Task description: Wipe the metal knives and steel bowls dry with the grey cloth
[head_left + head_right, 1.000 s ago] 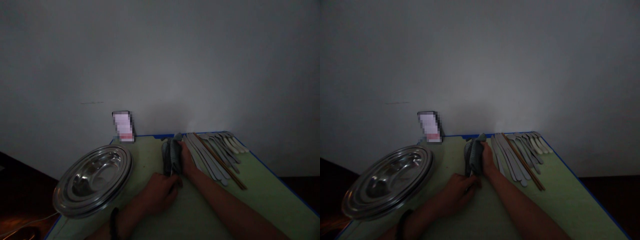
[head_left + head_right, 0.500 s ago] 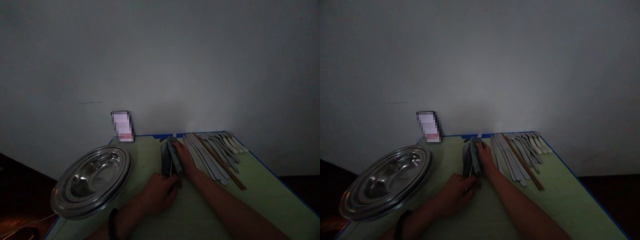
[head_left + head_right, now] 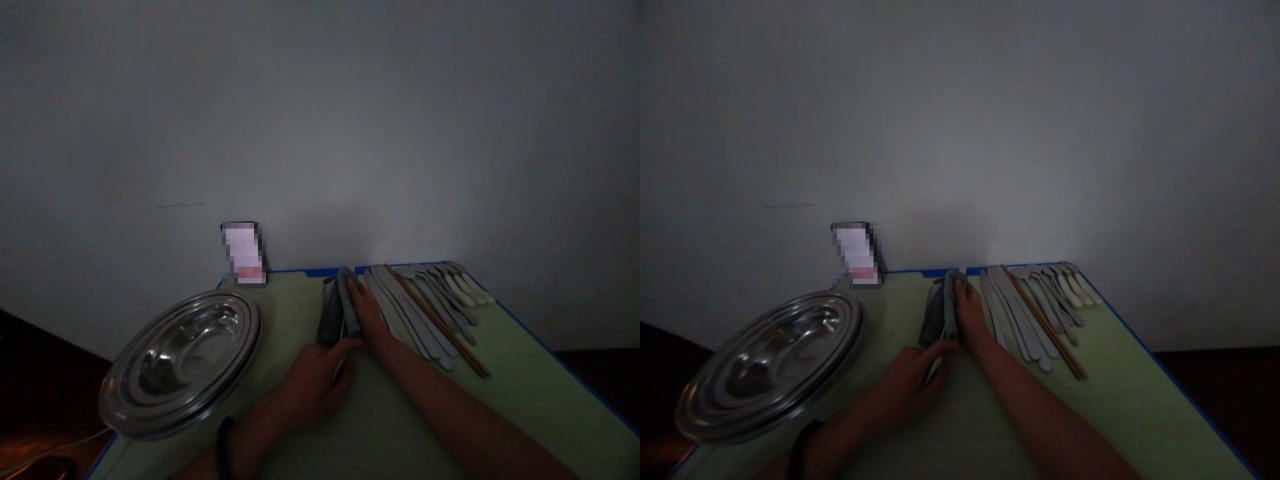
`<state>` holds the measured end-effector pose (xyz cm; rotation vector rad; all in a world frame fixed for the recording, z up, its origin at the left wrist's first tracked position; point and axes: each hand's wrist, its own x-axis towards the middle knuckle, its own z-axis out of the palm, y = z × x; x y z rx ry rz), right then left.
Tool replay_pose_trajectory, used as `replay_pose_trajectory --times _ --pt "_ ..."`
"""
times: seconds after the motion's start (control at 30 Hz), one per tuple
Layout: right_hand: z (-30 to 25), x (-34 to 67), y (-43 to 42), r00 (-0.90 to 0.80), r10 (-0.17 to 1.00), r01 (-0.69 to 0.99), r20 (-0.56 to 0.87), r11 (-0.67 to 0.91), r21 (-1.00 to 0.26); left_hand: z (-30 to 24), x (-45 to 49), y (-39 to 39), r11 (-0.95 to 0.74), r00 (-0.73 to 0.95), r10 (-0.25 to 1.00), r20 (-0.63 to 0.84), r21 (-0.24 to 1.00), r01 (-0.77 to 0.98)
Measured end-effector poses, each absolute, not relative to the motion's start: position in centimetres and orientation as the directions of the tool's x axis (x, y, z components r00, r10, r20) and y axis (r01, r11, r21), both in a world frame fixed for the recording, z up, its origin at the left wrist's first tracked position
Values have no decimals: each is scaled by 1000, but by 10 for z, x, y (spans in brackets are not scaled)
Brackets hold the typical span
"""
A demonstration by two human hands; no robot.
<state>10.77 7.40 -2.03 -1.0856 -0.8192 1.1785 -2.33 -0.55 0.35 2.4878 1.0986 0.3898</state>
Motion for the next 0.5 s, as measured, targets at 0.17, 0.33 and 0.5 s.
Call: replay_pose_trajectory --times 0.17,0.33,0.5 --pt "-23 108 78 267 960 -348 -87 12 -937 3 -20 -9 -569 611 789 67 454 685" --pt "-23 103 80 143 974 -576 -173 -59 -815 -4 -19 -10 -457 490 868 78 511 728" --pt "-21 103 80 76 985 -595 -155 -80 -799 -6 -16 -8 -408 438 894 96 579 706"
